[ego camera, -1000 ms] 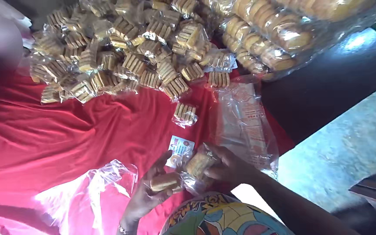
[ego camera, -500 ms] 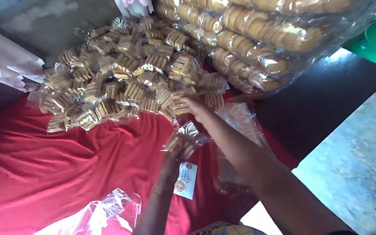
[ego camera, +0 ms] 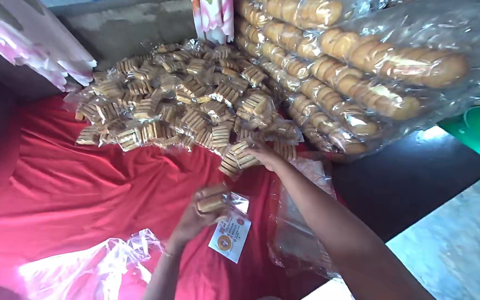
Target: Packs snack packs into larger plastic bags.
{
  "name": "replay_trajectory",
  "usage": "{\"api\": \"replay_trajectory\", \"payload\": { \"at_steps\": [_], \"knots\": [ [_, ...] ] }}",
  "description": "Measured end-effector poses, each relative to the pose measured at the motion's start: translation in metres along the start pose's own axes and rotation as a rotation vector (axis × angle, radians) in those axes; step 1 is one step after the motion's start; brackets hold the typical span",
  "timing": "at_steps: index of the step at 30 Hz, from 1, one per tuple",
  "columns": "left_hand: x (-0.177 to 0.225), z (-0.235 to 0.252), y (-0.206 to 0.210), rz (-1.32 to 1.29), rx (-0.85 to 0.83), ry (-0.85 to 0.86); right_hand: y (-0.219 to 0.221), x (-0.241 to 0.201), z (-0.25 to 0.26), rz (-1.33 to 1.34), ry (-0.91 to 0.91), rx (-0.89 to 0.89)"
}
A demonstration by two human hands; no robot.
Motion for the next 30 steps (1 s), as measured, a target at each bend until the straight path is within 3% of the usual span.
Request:
{"api": "replay_trajectory", "payload": {
  "at_steps": [2, 4, 6, 8, 11, 15, 16, 18, 20, 21, 23, 25, 27, 30],
  "knots": [
    [0.014, 0.007, -0.027, -0.083, 0.042, 0.007, 0.024, 0.0, 0.001, -0.002, 0.022, -0.054],
    [0.017, 0.024, -0.042, -0.18, 0.062, -0.05, 0.046, -0.01, 0.003, -0.078, -0.082, -0.051],
    [0.005, 0.042, -0.041, -0.175, -0.031, -0.108, 0.052, -0.012, 0.004, -0.067, -0.242, 0.049],
    [-0.021, 0.048, -0.036, -0.121, -0.092, -0.153, 0.054, 0.002, -0.007, 0.117, -0.31, 0.059],
    [-0.042, 0.031, -0.027, -0.064, -0.131, -0.16, 0.064, 0.022, -0.034, 0.383, -0.2, -0.058],
    [-0.037, -0.021, 0.013, 0.052, -0.315, -0.004, 0.105, 0.029, -0.071, 0.551, -0.085, -0.37],
    [-0.041, -0.038, 0.014, 0.067, -0.256, 0.028, 0.112, 0.032, -0.081, 0.585, -0.077, -0.363],
    [-0.048, -0.071, 0.005, 0.055, -0.095, 0.066, 0.115, 0.041, -0.095, 0.609, -0.102, -0.167],
    [-0.052, -0.105, -0.008, 0.068, 0.017, 0.099, 0.107, 0.052, -0.101, 0.536, -0.212, 0.063],
    [-0.053, -0.12, -0.013, 0.105, 0.036, 0.098, 0.109, 0.05, -0.103, 0.452, -0.307, 0.082],
    [-0.054, -0.144, -0.02, 0.218, 0.042, 0.092, 0.124, 0.036, -0.117, 0.23, -0.541, 0.038],
    [-0.057, -0.159, -0.019, 0.315, 0.04, 0.141, 0.153, 0.029, -0.144, 0.169, -0.708, -0.108],
    [-0.057, -0.167, -0.016, 0.307, 0.048, 0.194, 0.178, 0.037, -0.168, 0.209, -0.738, -0.331],
    [-0.053, -0.172, -0.012, 0.228, 0.031, 0.218, 0.19, 0.05, -0.198, 0.109, -0.752, -0.473]
  ]
}}
Point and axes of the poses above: each hand's wrist, its own z-axis towards the middle knuckle, its own y-axis out of the palm, x = y × z, the point moved 10 cm from there along z, towards the middle knuckle, and after that the axes turned 1 degree about -y, right-handed, at the moved point
